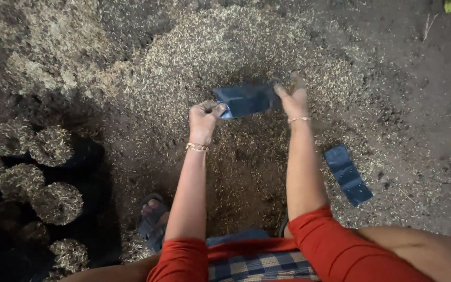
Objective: Filling small black plastic polybags with a soil and rice husk mixture by hand for plant nursery preparation.
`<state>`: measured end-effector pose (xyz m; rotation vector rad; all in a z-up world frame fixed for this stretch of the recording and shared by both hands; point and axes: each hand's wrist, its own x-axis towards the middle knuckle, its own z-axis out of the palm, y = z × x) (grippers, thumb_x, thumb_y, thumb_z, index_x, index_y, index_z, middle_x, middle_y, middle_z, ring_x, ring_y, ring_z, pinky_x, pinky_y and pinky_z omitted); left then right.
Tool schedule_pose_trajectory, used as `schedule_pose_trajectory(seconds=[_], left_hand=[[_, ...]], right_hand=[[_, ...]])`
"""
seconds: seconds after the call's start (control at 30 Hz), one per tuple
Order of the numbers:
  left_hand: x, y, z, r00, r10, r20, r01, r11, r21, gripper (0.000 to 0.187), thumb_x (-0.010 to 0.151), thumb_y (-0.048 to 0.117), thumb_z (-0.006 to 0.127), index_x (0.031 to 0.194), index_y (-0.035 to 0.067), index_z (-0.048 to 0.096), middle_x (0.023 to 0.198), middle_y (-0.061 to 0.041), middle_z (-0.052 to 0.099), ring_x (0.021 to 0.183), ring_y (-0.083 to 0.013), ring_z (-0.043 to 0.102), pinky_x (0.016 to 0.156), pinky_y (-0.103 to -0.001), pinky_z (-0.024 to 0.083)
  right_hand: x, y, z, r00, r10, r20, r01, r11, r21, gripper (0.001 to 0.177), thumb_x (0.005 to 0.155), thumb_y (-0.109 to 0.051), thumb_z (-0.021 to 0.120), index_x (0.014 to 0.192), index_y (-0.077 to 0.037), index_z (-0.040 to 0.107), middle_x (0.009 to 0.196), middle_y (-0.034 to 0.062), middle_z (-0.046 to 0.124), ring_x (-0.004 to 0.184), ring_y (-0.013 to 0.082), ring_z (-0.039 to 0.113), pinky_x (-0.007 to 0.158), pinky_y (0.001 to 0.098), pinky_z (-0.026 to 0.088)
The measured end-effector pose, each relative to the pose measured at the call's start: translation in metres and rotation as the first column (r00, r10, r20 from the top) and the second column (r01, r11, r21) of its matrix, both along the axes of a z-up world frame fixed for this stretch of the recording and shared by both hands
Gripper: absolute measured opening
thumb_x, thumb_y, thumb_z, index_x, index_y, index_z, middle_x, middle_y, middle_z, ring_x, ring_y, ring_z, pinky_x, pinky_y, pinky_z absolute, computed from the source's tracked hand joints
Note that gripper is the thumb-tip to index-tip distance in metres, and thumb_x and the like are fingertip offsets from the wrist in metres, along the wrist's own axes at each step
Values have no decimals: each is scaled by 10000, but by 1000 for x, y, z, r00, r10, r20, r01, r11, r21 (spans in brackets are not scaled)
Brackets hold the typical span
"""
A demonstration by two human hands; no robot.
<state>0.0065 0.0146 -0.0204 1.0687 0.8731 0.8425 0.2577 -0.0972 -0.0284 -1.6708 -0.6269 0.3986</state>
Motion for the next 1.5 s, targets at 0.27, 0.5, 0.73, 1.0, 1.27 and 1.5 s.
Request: schedule_pose_trajectory(seconds=[0.27, 0.5, 0.73, 1.0, 1.27, 1.5], left_hand=[[11, 5, -17, 717, 141, -682, 200, 897, 395, 313, 784, 432, 864, 911, 164, 764, 791, -153, 741, 898, -406, 732, 791, -502, 581], [5, -12, 4, 607, 111, -787, 409, 805, 429, 218, 792, 323, 826, 879, 150, 724, 777, -123, 755, 874, -409, 743, 770, -536, 580], [8, -25, -14, 553, 322, -768, 381, 723, 577, 186, 812, 336, 742, 865, 172, 672, 780, -116, 743, 764, -398, 747, 702, -540, 591], [-16, 9, -36, 484, 474, -735, 356, 661, 660, 297, 775, 200, 768, 1010, 169, 589, 931, -122, 693, 799, -388, 718, 764, -494, 561], [-25, 21, -55, 242, 248, -938, 752, 563, 343, 184, 783, 130, 683, 911, 241, 754, 750, -47, 722, 733, -289, 755, 674, -392, 594], [-37, 47, -18, 442, 204, -874, 572, 686, 449, 151, 788, 69, 577, 891, 41, 684, 822, -202, 717, 640, -441, 659, 590, -512, 524]], right_hand=[[-83, 23, 53, 900, 407, -154, -434, 868, -240, 209, 1000, -296, 624, 1137, -194, 744, 1086, 21, 767, 951, 141, 677, 759, 284, 504], [-68, 34, -13, 864, 502, 33, -468, 827, -310, 188, 798, -241, 862, 885, -121, 747, 926, 44, 732, 951, 205, 669, 904, 376, 498], [-64, 40, -64, 739, 648, 186, -388, 634, -669, 270, 764, -400, 806, 951, -220, 734, 878, 44, 739, 905, 279, 727, 763, 414, 553], [-29, 47, -111, 606, 785, -130, -555, 300, -776, 452, 771, -340, 785, 1176, -155, 711, 1093, 184, 744, 1098, 387, 689, 890, 502, 581], [8, 123, 39, 606, 793, -66, -648, 444, -619, 561, 823, -346, 786, 1271, -25, 677, 1279, 237, 689, 1230, 437, 612, 1081, 557, 449], [56, 231, -10, 725, 668, 168, -304, 529, -792, 981, 698, -724, 828, 1348, -21, 614, 1183, 234, 692, 1045, 366, 698, 924, 431, 563]])
